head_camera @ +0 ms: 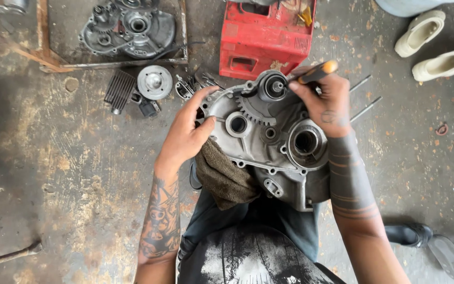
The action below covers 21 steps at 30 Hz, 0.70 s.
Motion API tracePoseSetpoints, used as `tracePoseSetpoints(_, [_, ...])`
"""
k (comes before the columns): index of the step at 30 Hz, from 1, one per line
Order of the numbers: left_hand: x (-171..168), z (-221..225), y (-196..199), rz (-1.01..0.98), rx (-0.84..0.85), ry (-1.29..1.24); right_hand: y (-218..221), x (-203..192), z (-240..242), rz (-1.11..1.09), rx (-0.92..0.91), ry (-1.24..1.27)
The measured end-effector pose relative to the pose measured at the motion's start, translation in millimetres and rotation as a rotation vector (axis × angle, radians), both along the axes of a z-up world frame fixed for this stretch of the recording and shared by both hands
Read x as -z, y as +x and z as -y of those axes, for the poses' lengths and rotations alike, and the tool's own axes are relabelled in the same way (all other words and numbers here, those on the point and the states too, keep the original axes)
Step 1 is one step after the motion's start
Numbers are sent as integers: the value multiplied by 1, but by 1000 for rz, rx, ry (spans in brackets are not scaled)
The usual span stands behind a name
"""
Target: The person sits on the workshop floor and uses a long screwdriver to scrape old gasket material from the mating edge of a motorcycle engine crankcase cover. They then wipe the cover's surface and edges with a rag, working around the part on their lap.
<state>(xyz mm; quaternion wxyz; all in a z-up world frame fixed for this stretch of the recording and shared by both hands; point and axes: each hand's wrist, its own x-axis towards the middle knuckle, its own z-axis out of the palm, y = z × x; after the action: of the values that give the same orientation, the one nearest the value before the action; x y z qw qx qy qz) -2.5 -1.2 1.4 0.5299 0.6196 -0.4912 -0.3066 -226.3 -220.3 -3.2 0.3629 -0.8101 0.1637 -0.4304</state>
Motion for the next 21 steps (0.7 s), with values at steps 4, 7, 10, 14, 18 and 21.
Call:
tracePoseSetpoints(4, [23,2,3,47,18,-46,-4,-19,-19,-16,77,73])
tracePoseSetpoints(7, [20,2,1,-50,44,-48,-1,-12,-6,-99,34,-25])
tracePoseSetpoints(10, [10,0,-2,5,6,-50,-1,-18,-13,-163,9,21])
tracePoseSetpoints(14, [9,3,-7,-10,-9,-17,-4,-24,-11,52,101,102])
tracePoseSetpoints(18, [8,0,-10,0,-36,0,-4,-30,-13,-137,-55,-33])
tracePoseSetpoints(21, [9,3,-10,59,-38,-1,-8,-30,-12,-73,7,-15])
